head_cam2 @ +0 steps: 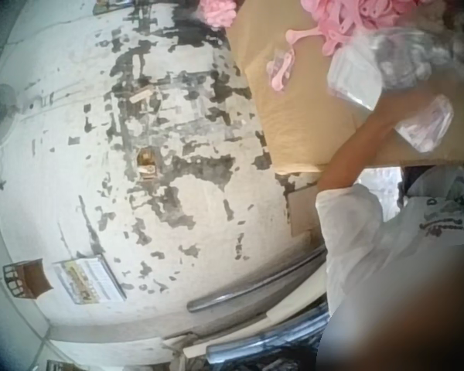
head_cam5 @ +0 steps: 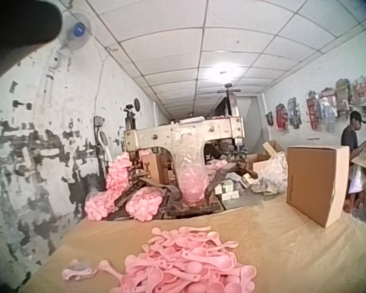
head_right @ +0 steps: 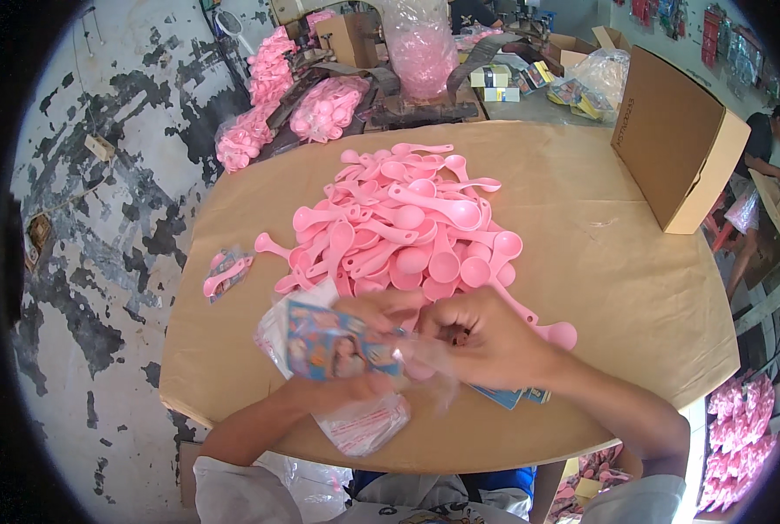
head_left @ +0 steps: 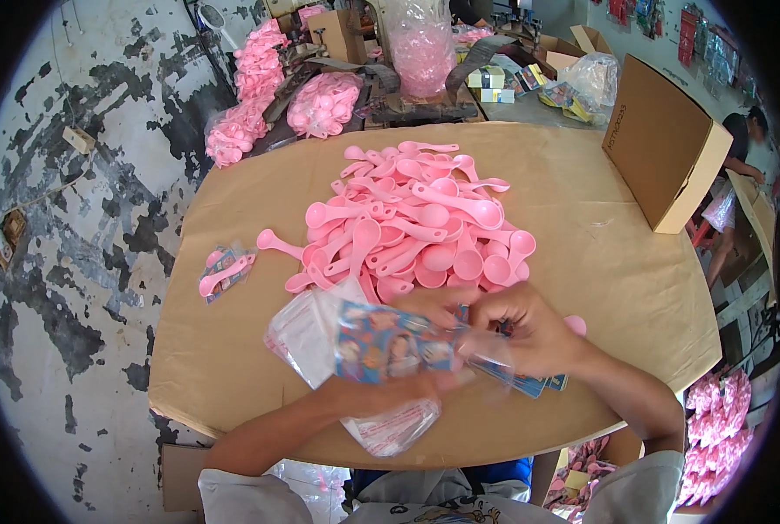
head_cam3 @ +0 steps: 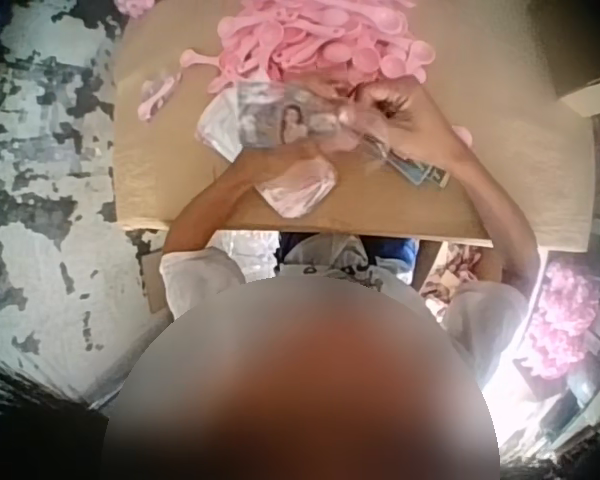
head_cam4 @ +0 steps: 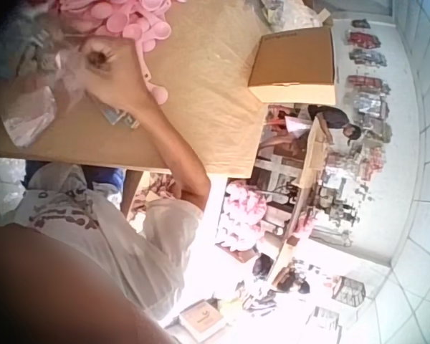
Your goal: The person places pink plastic spoons and cards into clear plastic bags, handling several bags in sequence.
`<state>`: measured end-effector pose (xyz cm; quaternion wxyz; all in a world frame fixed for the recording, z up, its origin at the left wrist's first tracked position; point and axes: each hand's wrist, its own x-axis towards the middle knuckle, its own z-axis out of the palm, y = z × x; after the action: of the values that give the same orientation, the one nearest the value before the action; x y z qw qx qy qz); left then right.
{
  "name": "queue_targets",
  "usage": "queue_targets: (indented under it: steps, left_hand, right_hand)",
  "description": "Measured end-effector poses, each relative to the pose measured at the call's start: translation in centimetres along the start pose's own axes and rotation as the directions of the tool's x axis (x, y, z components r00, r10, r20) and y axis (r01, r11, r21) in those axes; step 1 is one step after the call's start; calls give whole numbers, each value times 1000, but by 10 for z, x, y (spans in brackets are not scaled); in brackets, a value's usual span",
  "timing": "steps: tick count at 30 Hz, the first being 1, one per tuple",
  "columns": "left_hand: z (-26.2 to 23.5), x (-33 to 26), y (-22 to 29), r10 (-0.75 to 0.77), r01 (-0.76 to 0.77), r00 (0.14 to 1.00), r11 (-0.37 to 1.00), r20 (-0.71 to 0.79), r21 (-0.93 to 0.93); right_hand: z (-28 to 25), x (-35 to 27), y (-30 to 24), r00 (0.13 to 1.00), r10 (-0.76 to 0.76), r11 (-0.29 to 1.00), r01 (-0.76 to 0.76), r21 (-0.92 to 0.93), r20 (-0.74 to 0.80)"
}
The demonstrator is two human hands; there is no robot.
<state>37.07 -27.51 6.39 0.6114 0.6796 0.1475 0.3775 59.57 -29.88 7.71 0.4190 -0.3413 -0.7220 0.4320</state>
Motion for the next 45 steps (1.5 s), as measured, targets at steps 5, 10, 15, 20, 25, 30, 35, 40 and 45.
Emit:
queue_targets:
  steps: [5,10,15,20,25,30,35,40,45]
  left_hand:
    - [-22,1,20,-53,-6,904,991,-425,-135]
    - [-43,2,-4,-521,453,838,829,-161,-327]
    - [-57,-9,-31,-703,659,711,649,33,-379]
    - [-39,-2,-1,-717,644,658,694,-230,-322]
    - [-25,6,15,-238,159,918,954,-317,-255]
    - [-27,3,16,-78,-19,933,964,-350,-265]
    - [-25,2,10,-294,142,899,896,-324,-421]
    - [-17,-1,1,-394,221,891,812,-227,-540]
    - [-10,0,3,-359,276,906,904,-225,-328]
  right_hand:
    - [-60,14,-14,947,226,573,-319,-755,-229]
    - [-66,9,16,874,348,428,-471,-771,-341]
    - [-63,10,25,901,165,628,-410,-661,-402]
    - [-76,14,12,870,291,669,-482,-565,-397]
    - [-77,13,-8,845,359,722,-520,-457,-395]
    - [-81,7,-9,919,332,889,-380,-255,-214]
    - [-43,9,-6,985,11,991,-34,-132,-171]
    - [-15,9,-19,993,13,998,-20,-60,-118]
    - [3,6,-20,993,-92,996,93,10,-79]
